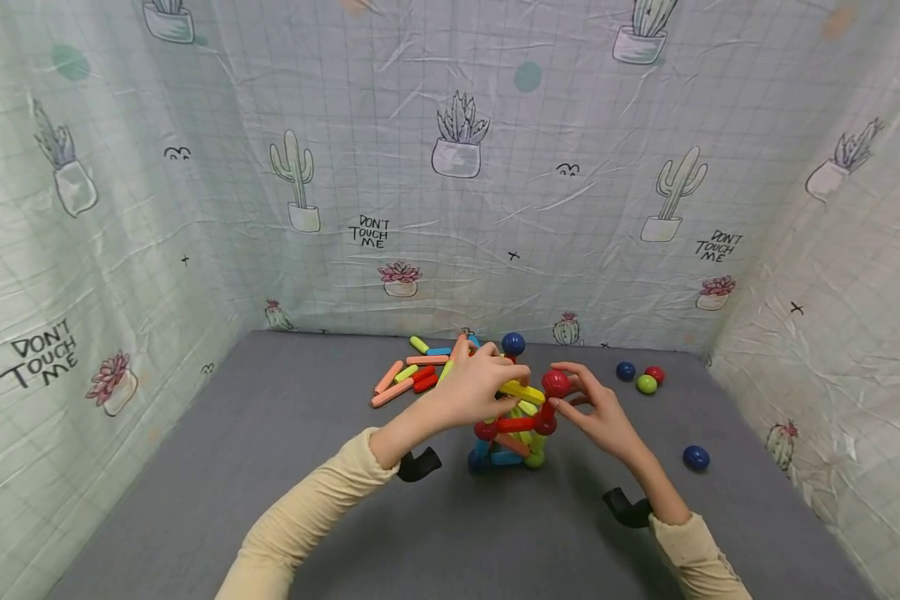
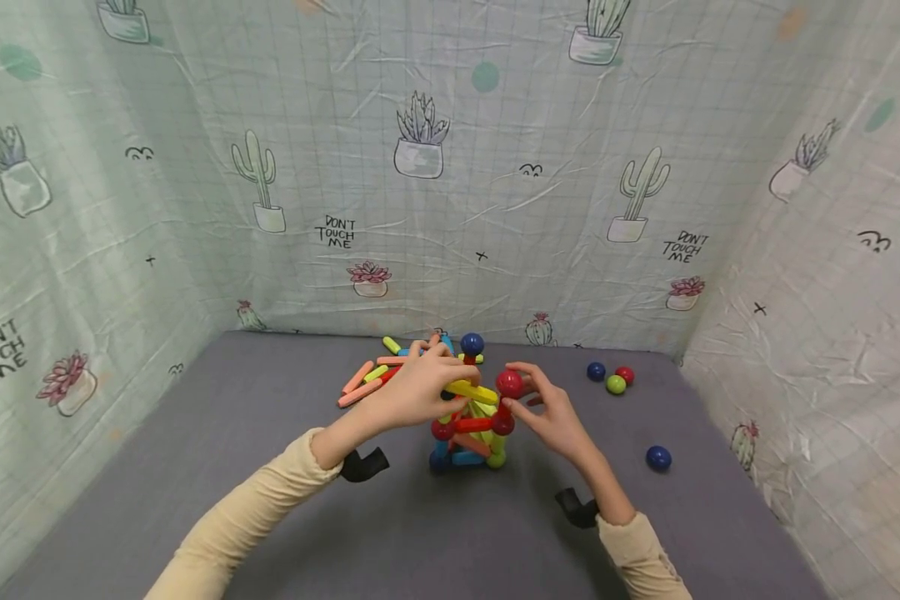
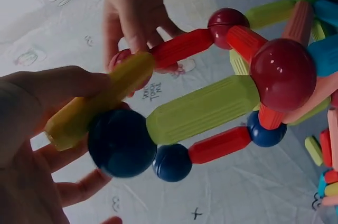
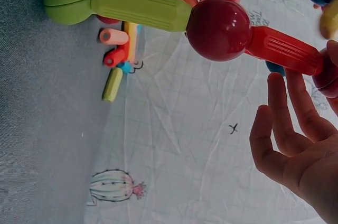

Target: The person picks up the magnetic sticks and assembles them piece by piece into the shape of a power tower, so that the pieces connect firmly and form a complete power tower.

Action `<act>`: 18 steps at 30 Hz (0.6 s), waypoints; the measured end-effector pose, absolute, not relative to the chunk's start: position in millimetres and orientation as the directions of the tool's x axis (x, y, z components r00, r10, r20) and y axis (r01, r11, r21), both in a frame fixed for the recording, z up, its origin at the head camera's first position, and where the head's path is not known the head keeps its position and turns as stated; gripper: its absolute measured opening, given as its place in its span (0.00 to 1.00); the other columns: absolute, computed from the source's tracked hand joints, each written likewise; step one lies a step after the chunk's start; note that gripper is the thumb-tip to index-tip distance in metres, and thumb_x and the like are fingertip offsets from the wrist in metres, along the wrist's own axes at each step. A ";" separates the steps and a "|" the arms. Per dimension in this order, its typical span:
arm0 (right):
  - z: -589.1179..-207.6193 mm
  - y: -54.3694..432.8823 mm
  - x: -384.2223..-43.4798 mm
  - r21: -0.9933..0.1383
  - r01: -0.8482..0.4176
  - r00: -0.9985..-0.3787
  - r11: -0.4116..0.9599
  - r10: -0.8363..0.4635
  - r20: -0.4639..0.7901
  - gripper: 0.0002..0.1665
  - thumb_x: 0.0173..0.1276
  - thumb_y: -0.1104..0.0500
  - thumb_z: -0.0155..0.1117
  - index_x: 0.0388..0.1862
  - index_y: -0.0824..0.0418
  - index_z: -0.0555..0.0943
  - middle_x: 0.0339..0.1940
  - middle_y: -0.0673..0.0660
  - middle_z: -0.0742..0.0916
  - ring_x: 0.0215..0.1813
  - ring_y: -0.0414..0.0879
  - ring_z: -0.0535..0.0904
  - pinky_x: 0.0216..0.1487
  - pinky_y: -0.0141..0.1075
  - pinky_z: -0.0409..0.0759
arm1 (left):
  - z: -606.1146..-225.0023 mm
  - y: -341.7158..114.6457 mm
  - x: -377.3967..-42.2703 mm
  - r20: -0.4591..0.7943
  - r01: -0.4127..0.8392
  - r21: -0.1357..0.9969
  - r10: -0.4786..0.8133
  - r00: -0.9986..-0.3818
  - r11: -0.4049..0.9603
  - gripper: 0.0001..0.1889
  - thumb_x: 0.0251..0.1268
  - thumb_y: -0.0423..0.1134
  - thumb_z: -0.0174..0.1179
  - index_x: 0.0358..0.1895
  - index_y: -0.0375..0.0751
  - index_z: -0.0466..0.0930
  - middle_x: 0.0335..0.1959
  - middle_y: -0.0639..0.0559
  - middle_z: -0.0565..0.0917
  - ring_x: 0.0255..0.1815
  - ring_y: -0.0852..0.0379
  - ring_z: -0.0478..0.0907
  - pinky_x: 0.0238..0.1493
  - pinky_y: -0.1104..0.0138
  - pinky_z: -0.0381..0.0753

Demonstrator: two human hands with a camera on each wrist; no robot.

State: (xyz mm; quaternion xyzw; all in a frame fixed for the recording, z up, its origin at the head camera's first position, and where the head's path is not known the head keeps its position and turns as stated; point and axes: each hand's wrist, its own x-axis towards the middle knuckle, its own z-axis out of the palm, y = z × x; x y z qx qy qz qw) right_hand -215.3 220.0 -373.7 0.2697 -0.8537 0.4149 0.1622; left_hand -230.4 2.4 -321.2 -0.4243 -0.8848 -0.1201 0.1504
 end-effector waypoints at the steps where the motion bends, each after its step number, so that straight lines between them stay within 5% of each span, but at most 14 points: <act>1: -370.8 218.7 -212.9 -0.618 -0.595 -0.802 0.513 -0.325 0.502 0.28 0.57 0.69 0.60 0.58 0.64 0.66 0.40 0.62 0.83 0.36 0.46 0.79 0.36 0.32 0.78 | -322.0 4.8 -231.2 0.357 0.787 0.045 0.726 -0.588 0.616 0.09 0.55 0.43 0.59 0.40 0.57 0.77 0.33 0.62 0.82 0.37 0.58 0.66 0.53 0.45 0.59; 6: -364.2 215.8 -207.4 -0.607 -0.599 -0.798 0.523 -0.325 0.508 0.28 0.57 0.69 0.60 0.57 0.66 0.66 0.40 0.62 0.83 0.37 0.45 0.79 0.37 0.33 0.78 | -326.2 18.7 -237.3 0.277 0.793 -0.088 0.780 -0.562 0.603 0.10 0.55 0.41 0.59 0.41 0.57 0.79 0.29 0.62 0.82 0.35 0.58 0.67 0.49 0.47 0.61; 18: -376.6 222.8 -213.3 -0.613 -0.608 -0.792 0.505 -0.328 0.515 0.28 0.58 0.69 0.60 0.58 0.62 0.66 0.41 0.62 0.83 0.40 0.40 0.78 0.36 0.35 0.78 | -334.7 24.9 -246.2 0.186 0.789 -0.118 0.794 -0.579 0.603 0.09 0.53 0.42 0.62 0.40 0.57 0.80 0.20 0.60 0.79 0.35 0.57 0.72 0.55 0.41 0.58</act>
